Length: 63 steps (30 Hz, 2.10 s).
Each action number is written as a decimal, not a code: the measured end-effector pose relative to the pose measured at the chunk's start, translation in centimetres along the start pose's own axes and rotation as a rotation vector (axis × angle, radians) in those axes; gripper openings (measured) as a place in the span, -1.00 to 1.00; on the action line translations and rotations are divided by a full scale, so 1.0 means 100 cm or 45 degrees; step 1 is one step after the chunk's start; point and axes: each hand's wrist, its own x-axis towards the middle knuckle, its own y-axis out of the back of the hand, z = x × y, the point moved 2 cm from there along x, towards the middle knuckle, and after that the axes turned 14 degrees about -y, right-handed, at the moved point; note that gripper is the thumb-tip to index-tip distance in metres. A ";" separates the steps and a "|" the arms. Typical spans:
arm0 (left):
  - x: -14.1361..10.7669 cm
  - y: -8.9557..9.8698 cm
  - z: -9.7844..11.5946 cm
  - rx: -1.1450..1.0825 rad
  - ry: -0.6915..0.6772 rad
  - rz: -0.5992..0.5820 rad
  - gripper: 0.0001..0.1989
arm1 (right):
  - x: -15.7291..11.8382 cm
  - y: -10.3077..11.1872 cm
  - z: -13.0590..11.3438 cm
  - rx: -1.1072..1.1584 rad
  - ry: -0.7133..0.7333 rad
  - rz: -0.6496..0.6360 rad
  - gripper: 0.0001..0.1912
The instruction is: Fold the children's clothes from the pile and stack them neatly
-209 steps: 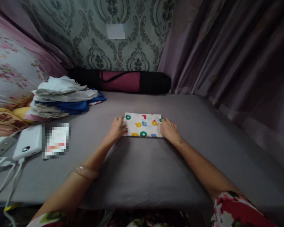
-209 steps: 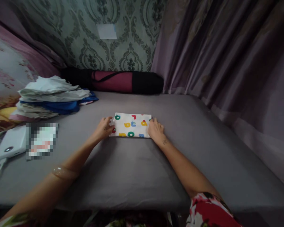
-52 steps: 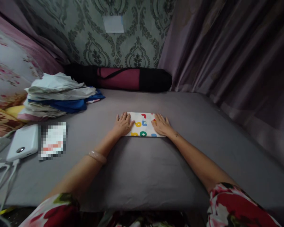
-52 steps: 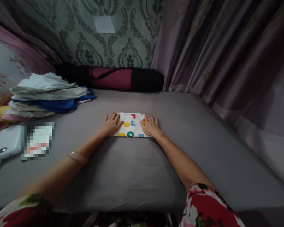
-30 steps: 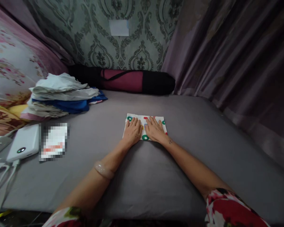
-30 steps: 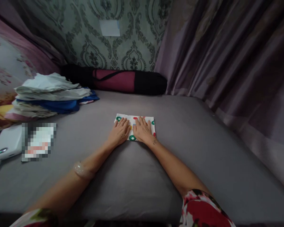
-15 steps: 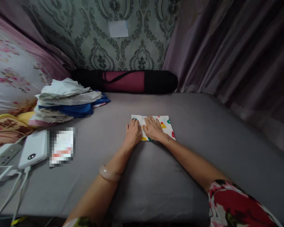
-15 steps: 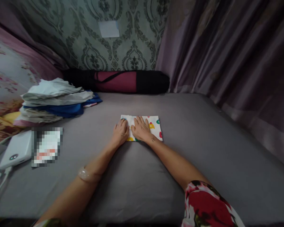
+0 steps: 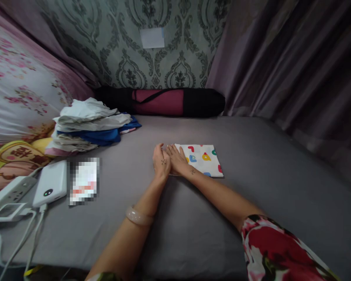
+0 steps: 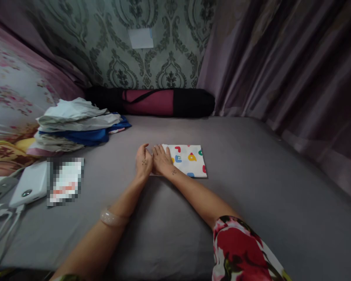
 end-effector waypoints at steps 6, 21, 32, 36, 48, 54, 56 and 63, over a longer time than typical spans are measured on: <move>-0.001 -0.001 0.008 0.011 -0.054 -0.130 -0.56 | 0.002 -0.008 0.003 0.015 0.015 -0.060 -0.12; -0.021 -0.023 0.013 0.478 -0.494 -0.615 -0.51 | -0.028 0.008 0.078 0.060 -0.214 0.093 -0.40; -0.024 -0.026 0.011 0.629 -0.505 -0.805 -0.45 | -0.029 0.001 0.082 0.126 -0.215 0.109 -0.42; -0.019 -0.021 0.018 0.693 -0.532 -0.859 -0.48 | -0.032 0.006 0.094 0.195 -0.259 0.093 -0.40; -0.003 -0.044 0.021 0.685 -0.650 -0.851 -0.44 | -0.035 0.005 0.118 0.119 -0.474 0.181 -0.33; 0.010 -0.040 0.021 0.665 -0.751 -0.838 -0.53 | -0.033 0.004 0.117 0.088 -0.486 0.169 -0.34; 0.026 -0.040 0.019 0.661 -0.749 -0.878 -0.58 | -0.032 0.004 0.118 0.086 -0.484 0.176 -0.34; 0.093 -0.052 0.013 0.618 -0.485 -1.311 -0.57 | -0.032 0.005 0.118 0.076 -0.487 0.169 -0.35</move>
